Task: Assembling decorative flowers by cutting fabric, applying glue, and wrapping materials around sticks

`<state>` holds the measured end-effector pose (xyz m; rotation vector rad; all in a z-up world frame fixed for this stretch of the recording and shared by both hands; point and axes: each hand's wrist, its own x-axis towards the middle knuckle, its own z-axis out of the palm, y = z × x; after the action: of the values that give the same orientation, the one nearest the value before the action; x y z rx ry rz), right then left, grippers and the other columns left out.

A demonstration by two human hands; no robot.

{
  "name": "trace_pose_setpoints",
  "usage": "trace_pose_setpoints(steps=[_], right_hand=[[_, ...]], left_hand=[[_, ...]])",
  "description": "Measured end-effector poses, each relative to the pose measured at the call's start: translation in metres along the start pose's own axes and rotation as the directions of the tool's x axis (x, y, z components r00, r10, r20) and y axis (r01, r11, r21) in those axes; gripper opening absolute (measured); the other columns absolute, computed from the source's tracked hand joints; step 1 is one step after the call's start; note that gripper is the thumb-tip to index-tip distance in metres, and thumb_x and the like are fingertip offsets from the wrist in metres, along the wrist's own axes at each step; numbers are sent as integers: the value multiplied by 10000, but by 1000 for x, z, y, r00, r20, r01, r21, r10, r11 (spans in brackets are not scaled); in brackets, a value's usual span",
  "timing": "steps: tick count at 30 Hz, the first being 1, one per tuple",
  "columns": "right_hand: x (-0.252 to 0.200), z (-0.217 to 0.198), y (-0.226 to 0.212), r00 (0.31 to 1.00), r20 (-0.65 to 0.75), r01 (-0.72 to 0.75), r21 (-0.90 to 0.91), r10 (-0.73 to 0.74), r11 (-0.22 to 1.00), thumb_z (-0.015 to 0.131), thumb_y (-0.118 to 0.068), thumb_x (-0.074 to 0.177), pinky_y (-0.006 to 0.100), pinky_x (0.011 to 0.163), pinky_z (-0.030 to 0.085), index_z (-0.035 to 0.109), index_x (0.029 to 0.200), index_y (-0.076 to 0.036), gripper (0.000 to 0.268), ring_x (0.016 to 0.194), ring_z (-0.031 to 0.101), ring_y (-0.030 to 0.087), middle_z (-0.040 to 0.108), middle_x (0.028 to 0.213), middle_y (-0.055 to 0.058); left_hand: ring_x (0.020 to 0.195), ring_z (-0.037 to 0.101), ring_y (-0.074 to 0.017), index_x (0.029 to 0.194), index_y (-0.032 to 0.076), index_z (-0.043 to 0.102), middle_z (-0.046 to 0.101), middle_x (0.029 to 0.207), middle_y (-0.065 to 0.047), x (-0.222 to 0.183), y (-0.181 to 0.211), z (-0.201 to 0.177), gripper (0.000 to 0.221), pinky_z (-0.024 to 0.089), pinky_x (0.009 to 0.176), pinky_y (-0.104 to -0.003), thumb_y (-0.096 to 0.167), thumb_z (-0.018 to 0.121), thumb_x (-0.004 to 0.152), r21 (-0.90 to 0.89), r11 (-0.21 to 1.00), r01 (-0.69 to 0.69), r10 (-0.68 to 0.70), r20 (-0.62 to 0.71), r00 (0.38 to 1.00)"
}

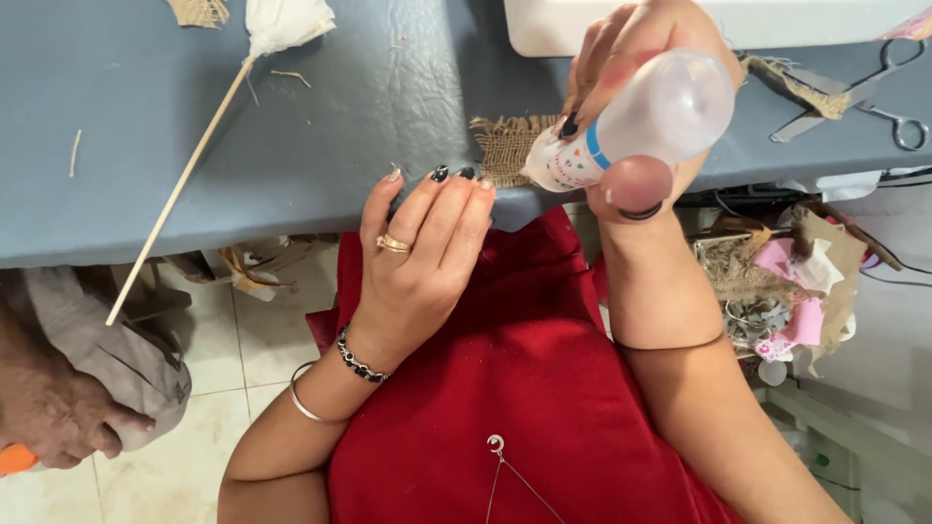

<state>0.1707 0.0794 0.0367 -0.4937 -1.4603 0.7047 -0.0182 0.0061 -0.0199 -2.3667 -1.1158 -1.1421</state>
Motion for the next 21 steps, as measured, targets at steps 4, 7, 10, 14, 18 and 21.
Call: trace_pose_setpoints(steps=[4, 7, 10, 14, 18, 21], right_hand=[[-4, 0, -6, 991, -124, -52, 22, 54, 998, 806, -659, 680, 266, 516, 328, 487, 856, -89, 676, 485, 419, 115, 464, 568, 10], [-6, -11, -5, 980, -179, -82, 46, 89, 996, 851, -637, 624, 266, 540, 370, 507, 829, -82, 684, 504, 446, 140, 479, 583, 32], [-7, -22, -4, 984, -169, -42, 110, 61, 993, 873, -551, 626, 275, 475, 333, 497, 798, -59, 643, 454, 428, 140, 451, 534, 44], [-11, -38, -3, 981, -184, -35, 114, 55, 993, 880, -473, 600, 286, 472, 365, 503, 785, -57, 591, 471, 475, 172, 486, 560, 59], [-14, -46, -4, 977, -208, -18, 137, 47, 990, 883, -448, 582, 294, 451, 367, 503, 749, -40, 581, 461, 471, 185, 476, 545, 63], [-17, -86, 9, 998, 10, -62, 181, 61, 982, 878, -516, 556, 310, 448, 432, 526, 757, -67, 605, 463, 520, 194, 548, 572, 84]], left_hand=[[1110, 610, -182, 1127, 109, 765, 679, 1166, -30, -3, 1, 4, 122, 460, 1074, -443, 116, 830, 1024, 19, 1000, -1, 1, -1, 1000], [1160, 581, -190, 1173, 113, 760, 650, 1217, -32, -5, 2, 3, 123, 473, 1074, -458, 151, 749, 1056, 21, 1000, -3, 2, 47, 999], [1128, 612, -198, 1192, 106, 744, 648, 1208, -37, -6, 3, 4, 143, 483, 1067, -464, 142, 749, 1054, 26, 1000, -14, 12, 58, 998], [1159, 581, -207, 1225, 113, 741, 628, 1252, -34, -8, 4, 6, 190, 501, 1060, -482, 165, 777, 1046, 4, 1000, 9, -9, 79, 997], [1157, 584, -223, 1226, 103, 721, 649, 1239, -48, -8, 5, 6, 198, 498, 1053, -504, 171, 770, 1046, -14, 1000, 18, -17, 85, 996], [1146, 596, -226, 1231, 105, 708, 650, 1235, -48, -6, 6, 5, 207, 494, 1054, -510, 161, 776, 1044, -13, 1000, 20, -19, 102, 995]])
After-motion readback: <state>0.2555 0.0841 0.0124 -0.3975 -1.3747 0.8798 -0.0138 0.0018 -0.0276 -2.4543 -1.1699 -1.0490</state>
